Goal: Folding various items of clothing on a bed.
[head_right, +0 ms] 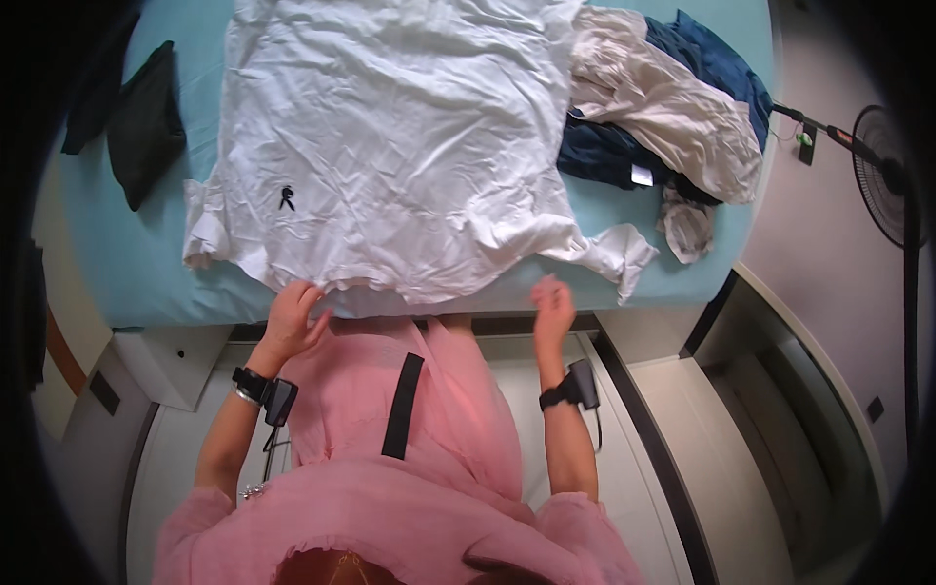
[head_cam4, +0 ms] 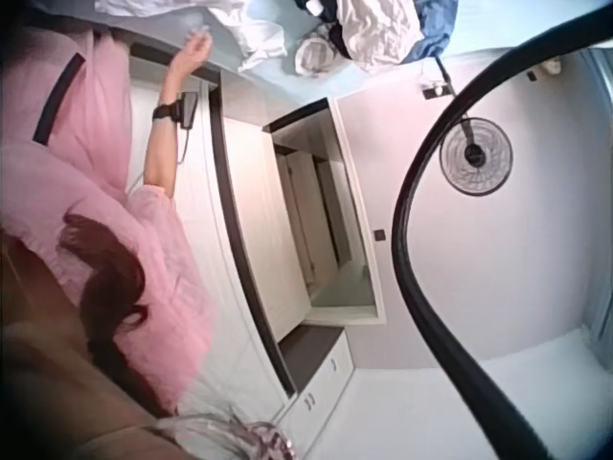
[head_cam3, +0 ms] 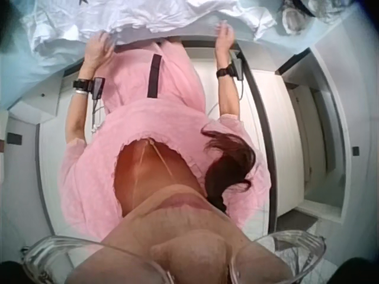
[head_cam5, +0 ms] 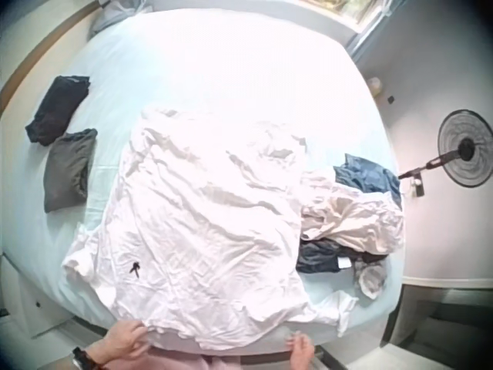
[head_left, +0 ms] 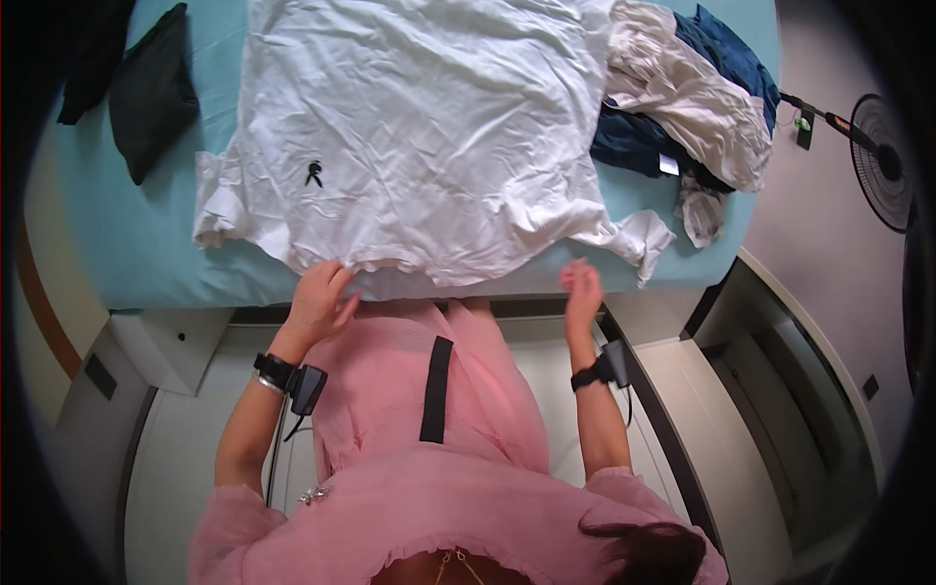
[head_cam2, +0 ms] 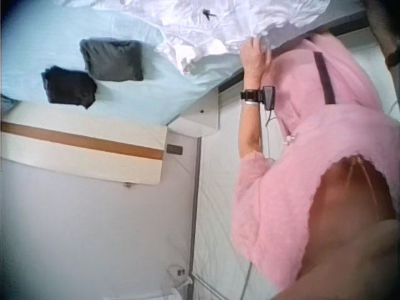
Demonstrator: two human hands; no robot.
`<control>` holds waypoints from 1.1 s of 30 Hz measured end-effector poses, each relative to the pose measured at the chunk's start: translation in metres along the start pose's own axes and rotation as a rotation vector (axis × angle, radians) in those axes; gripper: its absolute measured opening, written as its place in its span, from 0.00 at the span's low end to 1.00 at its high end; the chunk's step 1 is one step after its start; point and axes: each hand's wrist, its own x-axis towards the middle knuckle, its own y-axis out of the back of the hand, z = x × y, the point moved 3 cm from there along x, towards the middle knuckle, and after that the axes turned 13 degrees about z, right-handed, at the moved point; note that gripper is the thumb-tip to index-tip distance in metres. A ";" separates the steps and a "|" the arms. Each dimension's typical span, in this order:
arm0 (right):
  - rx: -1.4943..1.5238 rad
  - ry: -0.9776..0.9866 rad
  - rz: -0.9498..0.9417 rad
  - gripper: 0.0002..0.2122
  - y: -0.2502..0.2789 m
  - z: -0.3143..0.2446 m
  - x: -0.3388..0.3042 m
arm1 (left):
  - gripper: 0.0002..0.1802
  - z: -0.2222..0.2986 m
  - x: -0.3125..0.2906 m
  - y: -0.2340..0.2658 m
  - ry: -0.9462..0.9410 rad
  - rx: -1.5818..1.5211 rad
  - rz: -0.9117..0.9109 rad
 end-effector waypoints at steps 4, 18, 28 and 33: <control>0.272 -0.485 0.359 0.27 0.020 -0.020 0.077 | 0.29 0.052 0.032 -0.041 -0.205 -0.110 -0.081; -0.606 -0.203 0.125 0.22 0.077 0.008 0.198 | 0.09 0.090 0.024 -0.141 -0.160 0.217 -0.014; 0.517 -0.288 0.637 0.11 0.246 0.044 0.212 | 0.11 0.105 0.007 -0.129 -0.161 0.169 -0.059; 0.580 -0.692 0.136 0.30 0.156 0.016 0.183 | 0.17 0.111 -0.007 -0.142 -0.038 -0.050 0.109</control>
